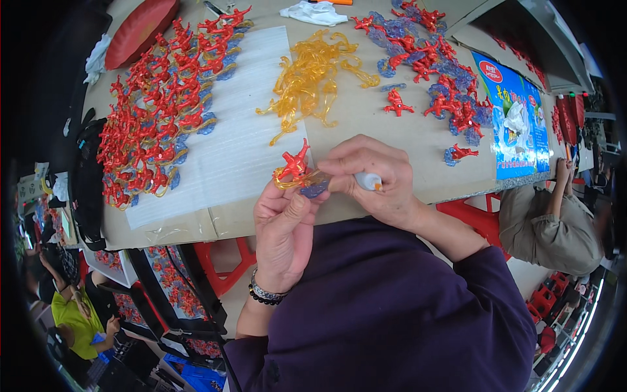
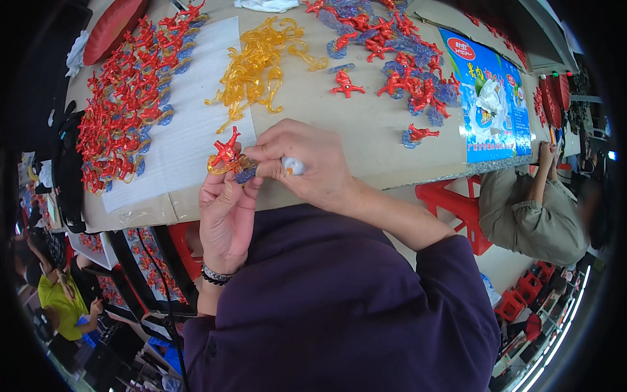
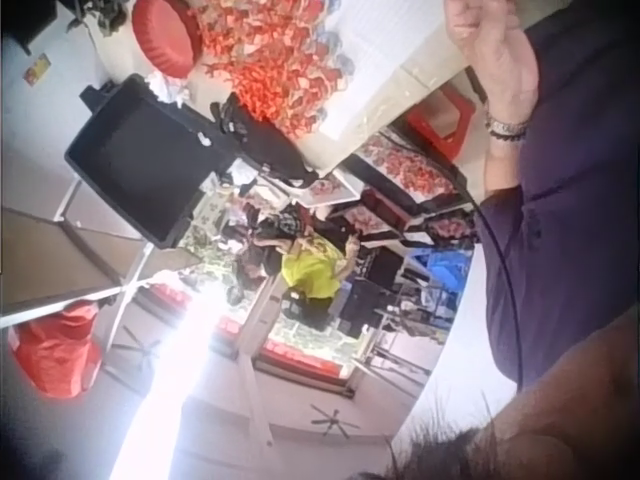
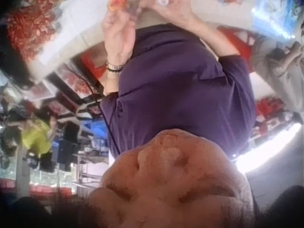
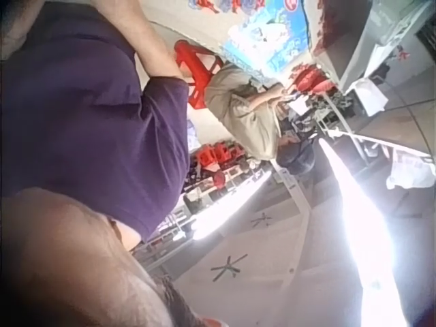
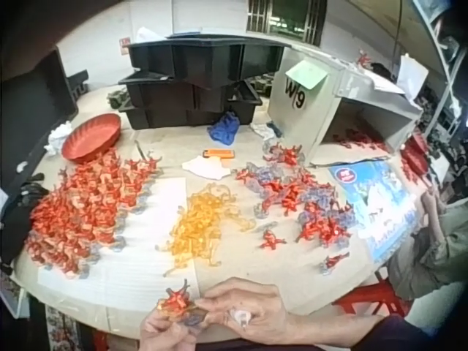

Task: The person applies glue from a bottle onto plastic toy figures and accessories, attaching the pieces onto bases by hand to assemble the figures.

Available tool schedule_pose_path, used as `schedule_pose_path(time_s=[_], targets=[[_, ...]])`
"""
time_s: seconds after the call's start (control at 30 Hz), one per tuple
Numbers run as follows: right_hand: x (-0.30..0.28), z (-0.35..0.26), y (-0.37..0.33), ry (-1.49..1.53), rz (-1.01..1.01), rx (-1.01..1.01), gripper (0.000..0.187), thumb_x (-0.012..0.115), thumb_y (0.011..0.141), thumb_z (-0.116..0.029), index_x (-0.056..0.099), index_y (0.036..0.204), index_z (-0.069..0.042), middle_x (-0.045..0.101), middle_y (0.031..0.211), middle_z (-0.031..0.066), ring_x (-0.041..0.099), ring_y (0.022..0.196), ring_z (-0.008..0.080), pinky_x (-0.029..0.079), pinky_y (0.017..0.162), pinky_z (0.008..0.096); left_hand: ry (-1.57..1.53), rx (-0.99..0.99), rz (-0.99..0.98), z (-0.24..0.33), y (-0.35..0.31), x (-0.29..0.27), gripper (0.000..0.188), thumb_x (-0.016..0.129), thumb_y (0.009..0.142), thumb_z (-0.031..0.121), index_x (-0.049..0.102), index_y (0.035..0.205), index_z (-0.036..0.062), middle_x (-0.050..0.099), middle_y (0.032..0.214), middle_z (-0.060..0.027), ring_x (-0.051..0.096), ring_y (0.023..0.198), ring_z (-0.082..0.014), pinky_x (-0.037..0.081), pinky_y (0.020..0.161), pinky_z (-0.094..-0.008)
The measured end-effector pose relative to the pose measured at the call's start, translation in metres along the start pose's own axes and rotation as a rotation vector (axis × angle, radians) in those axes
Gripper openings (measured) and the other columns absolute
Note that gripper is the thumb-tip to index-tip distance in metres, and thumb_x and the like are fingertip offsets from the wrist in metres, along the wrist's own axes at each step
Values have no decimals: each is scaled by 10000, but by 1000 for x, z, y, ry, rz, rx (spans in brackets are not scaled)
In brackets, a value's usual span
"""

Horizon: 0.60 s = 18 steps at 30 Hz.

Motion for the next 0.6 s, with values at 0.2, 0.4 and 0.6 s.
schedule_pose_path(time_s=[0.2,0.4,0.6], targets=[[0,-14,-6,-93,79,-185,340,784,677,54,686,1001,23,677,885,137,672,774,241,549,644,303,-137,-66,-8,-15,2,-6,375,653,911,105,556,1261,13,616,1234,-82,572,1148,-187,448,1003,-369],[-2,-22,-14,-182,127,-371,345,803,662,15,688,986,33,671,853,143,650,693,245,525,581,308,-41,-57,-1,-11,0,-1,301,631,932,108,588,1216,18,643,1183,-81,583,1106,-166,402,1001,-340],[0,-32,-17,-222,107,-494,306,791,692,25,680,977,41,662,838,141,641,653,229,508,542,294,62,46,-30,-3,-3,0,299,590,962,156,585,1224,10,624,1222,-92,579,1075,-173,438,943,-343]])
Point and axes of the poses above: each hand's wrist, its own y-axis towards the middle knuckle, its own x-axis out of the palm, z = x × y, the point moved 10 cm from there along y, towards the middle knuckle
